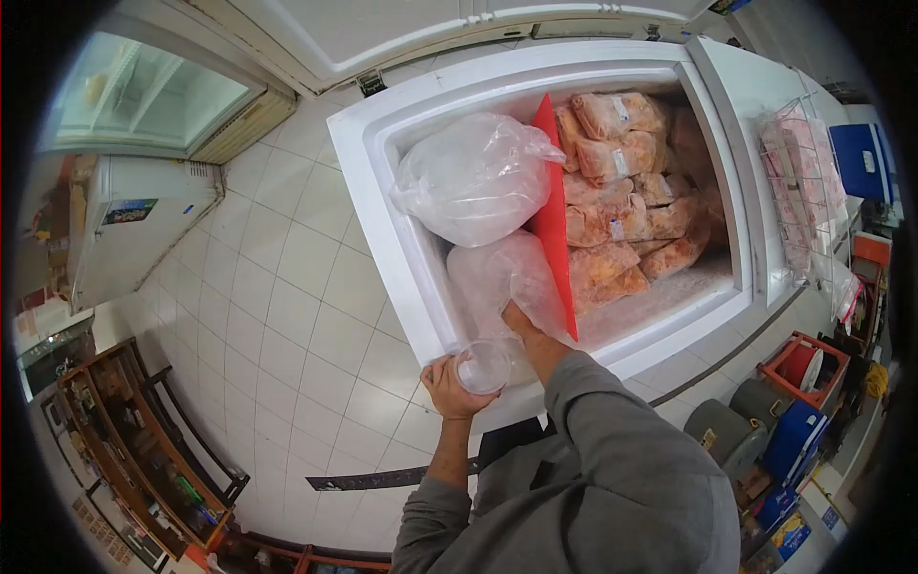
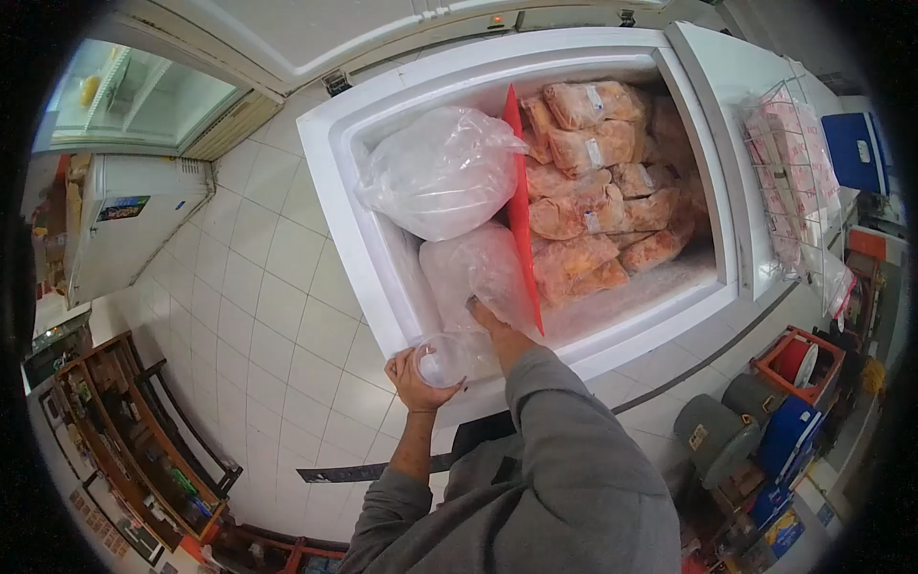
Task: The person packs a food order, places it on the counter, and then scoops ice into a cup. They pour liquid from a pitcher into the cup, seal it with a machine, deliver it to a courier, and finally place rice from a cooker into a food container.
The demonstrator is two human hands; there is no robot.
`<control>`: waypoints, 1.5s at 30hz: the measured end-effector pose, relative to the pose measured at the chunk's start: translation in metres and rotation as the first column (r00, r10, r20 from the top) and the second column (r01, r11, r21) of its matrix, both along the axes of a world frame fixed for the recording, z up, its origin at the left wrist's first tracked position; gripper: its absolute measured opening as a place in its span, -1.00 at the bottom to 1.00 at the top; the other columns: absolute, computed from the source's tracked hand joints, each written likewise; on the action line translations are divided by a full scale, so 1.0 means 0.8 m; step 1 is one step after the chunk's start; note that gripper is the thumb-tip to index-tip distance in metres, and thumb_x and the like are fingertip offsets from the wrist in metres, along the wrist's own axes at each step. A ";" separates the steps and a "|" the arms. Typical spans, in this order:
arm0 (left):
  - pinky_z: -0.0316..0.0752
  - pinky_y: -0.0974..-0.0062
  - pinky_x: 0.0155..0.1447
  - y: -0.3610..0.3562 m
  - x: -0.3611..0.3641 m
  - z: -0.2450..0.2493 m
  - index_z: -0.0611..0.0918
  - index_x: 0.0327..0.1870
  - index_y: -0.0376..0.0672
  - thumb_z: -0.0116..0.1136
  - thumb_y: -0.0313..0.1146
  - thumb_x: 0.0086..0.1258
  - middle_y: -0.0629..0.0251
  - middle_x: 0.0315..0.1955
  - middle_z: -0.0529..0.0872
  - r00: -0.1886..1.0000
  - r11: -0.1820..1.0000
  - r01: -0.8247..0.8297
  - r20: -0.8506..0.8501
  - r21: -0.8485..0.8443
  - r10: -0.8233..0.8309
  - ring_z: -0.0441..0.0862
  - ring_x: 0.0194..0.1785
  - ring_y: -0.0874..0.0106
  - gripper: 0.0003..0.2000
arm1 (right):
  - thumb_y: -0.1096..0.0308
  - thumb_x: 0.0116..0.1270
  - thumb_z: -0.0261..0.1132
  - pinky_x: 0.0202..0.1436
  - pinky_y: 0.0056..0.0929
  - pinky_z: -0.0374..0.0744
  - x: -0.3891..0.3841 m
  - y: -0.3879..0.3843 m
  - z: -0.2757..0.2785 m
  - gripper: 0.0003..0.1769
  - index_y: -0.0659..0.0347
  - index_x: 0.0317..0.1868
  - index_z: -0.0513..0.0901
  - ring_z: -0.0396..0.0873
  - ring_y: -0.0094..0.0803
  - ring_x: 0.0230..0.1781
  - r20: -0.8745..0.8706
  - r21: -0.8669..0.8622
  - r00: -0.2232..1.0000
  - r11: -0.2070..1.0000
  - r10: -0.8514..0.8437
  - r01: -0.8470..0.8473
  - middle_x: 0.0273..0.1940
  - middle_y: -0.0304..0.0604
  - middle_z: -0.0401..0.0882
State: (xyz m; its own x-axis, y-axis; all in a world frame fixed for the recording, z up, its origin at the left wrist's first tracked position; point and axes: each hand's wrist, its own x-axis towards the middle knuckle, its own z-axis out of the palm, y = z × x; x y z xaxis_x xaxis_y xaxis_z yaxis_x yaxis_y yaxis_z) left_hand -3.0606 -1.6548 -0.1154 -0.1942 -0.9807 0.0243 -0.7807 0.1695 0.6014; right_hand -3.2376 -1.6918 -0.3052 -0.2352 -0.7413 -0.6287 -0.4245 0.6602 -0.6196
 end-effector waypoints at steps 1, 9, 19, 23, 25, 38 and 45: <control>0.17 0.20 0.17 -0.005 -0.001 -0.003 0.61 -0.08 -0.08 0.54 0.04 -0.48 0.39 -0.18 0.65 1.000 1.000 -0.002 -0.001 -0.007 0.002 0.51 -0.01 0.28 -0.24 | 0.27 0.26 0.27 0.23 -0.27 0.43 -0.005 -0.001 -0.003 -0.64 0.25 0.02 0.60 0.54 -0.16 0.09 0.024 -0.011 1.000 1.000 -0.009 0.009 -0.01 -0.01 0.62; 0.18 0.19 0.17 -0.009 -0.004 0.004 0.61 -0.08 -0.08 0.54 0.05 -0.44 0.40 -0.20 0.65 1.000 1.000 -0.001 0.019 -0.010 0.001 0.51 -0.01 0.28 -0.25 | 0.22 0.30 0.26 0.22 -0.26 0.43 0.009 -0.012 -0.007 -0.65 0.24 0.01 0.62 0.55 -0.19 0.07 0.223 -0.014 0.970 0.994 -0.099 0.105 -0.04 -0.03 0.64; 0.19 0.20 0.19 -0.008 -0.005 0.007 0.60 -0.10 -0.07 0.53 0.08 -0.37 0.41 -0.19 0.65 1.000 0.999 0.001 0.020 -0.041 0.000 0.51 -0.02 0.29 -0.29 | 0.17 0.35 0.24 0.21 -0.25 0.43 -0.005 0.010 -0.010 -0.66 0.22 0.00 0.64 0.56 -0.21 0.03 0.445 -0.048 0.882 0.980 -0.154 0.196 -0.09 -0.06 0.65; 0.19 0.20 0.20 -0.005 -0.004 0.008 0.60 -0.09 -0.07 0.52 0.11 -0.34 0.38 -0.18 0.65 1.000 0.998 -0.011 0.027 -0.058 0.013 0.51 -0.02 0.28 -0.29 | 0.13 0.39 0.20 0.19 -0.28 0.43 -0.022 -0.003 0.037 -0.63 0.25 0.00 0.63 0.55 -0.26 0.01 0.446 -0.027 0.888 0.991 -0.109 0.135 -0.10 -0.09 0.65; 0.19 0.21 0.21 -0.005 -0.003 0.009 0.60 -0.09 -0.07 0.52 0.15 -0.31 0.34 -0.16 0.65 1.000 0.999 -0.006 0.029 -0.041 0.007 0.52 -0.02 0.28 -0.29 | 0.11 0.42 0.16 0.18 -0.30 0.43 -0.030 -0.005 0.043 -0.59 0.29 0.02 0.62 0.55 -0.29 -0.01 0.413 0.010 0.909 0.998 -0.061 0.062 -0.10 -0.11 0.64; 0.14 0.14 0.28 -0.016 -0.003 0.037 0.47 0.15 -0.13 0.61 -0.19 -0.25 0.20 0.01 0.53 0.973 0.983 -0.179 -0.159 -0.047 0.170 0.41 0.16 0.15 -0.19 | 0.16 0.38 0.19 -0.19 -0.40 0.51 -0.046 0.045 0.185 -0.66 0.33 -0.19 0.66 0.57 -0.43 -0.33 0.090 -0.157 0.995 0.986 -0.033 0.047 -0.40 -0.18 0.62; 0.09 0.12 0.32 -0.024 0.016 0.054 0.39 0.23 -0.11 0.57 -0.32 -0.19 0.19 0.14 0.48 0.929 0.945 -0.307 -0.252 -0.109 0.273 0.34 0.25 0.13 -0.17 | 0.25 0.36 0.22 -0.40 -0.43 0.50 -0.026 0.071 0.215 -0.71 0.35 -0.33 0.67 0.57 -0.48 -0.56 0.206 -0.228 0.977 0.968 -0.058 0.106 -0.57 -0.18 0.60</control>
